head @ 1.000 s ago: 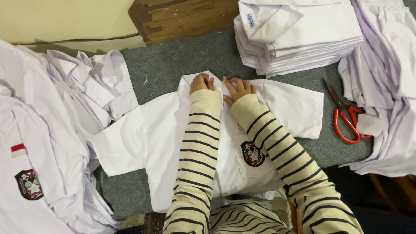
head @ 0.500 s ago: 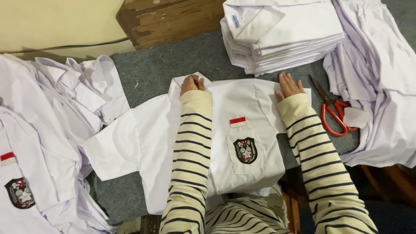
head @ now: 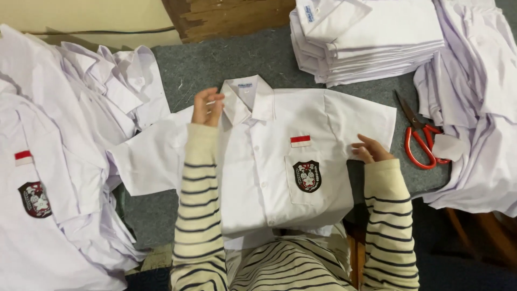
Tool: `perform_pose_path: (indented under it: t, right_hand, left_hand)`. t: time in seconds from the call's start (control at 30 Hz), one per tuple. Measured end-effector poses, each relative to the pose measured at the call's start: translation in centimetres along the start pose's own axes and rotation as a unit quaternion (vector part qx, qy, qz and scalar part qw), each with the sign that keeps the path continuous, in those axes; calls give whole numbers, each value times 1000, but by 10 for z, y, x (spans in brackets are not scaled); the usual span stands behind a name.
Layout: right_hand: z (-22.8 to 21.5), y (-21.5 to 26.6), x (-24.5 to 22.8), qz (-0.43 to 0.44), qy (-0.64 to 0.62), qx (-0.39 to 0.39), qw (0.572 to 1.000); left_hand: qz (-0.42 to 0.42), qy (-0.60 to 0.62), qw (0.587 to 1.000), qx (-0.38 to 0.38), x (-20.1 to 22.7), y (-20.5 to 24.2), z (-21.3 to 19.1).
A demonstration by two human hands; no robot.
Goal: Folding a white collared shirt on a work surface in a factory setting.
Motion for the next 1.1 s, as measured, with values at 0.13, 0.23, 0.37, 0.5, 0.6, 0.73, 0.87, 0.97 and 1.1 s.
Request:
perform_pose_path:
  t: [0.13,0.23,0.37,0.5,0.6,0.73,0.87,0.97,1.1]
  right_hand:
    - [-14,13,36,-128,178,193,956]
    - [-6,48,-15,-90,159,214,959]
    - [4,87,-74,189,153,37,969]
    - [8,99,-62,291,219,-13,931]
    - [10,98,-48,255,234,-14,938]
    - [27,71,-9,-74,273,69,957]
    - [61,28,-12,-205,318,69,923]
    - [81,-4,-15,-90,383,15,919]
    - [92,-28,14,-47,361,-43,931]
  left_hand:
    - [-29,-101,994,9,169,94,-43]
    - [-53,-189,979,46,190,154,-64]
    - [-278,-339,895,87,176,219,-76]
    - [-183,-445,874,73,139,280,-86]
    - [-139,-464,871,86,111,302,-92]
    - [-95,-506,854,82,120,297,-85]
    - [-105,-504,855,62,141,283,-71]
    - [-111,-496,860,47,140,279,-72]
    - [-146,-486,861,25,133,279,-80]
Point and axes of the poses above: each hand's wrist, its own y-axis away from the middle knuckle, its own z-axis out of the palm, x = y × z, the point moved 2 cm from there along -y, towards the middle knuckle, and after that the axes turned 5 degrees about z, right-handed, at the moved point
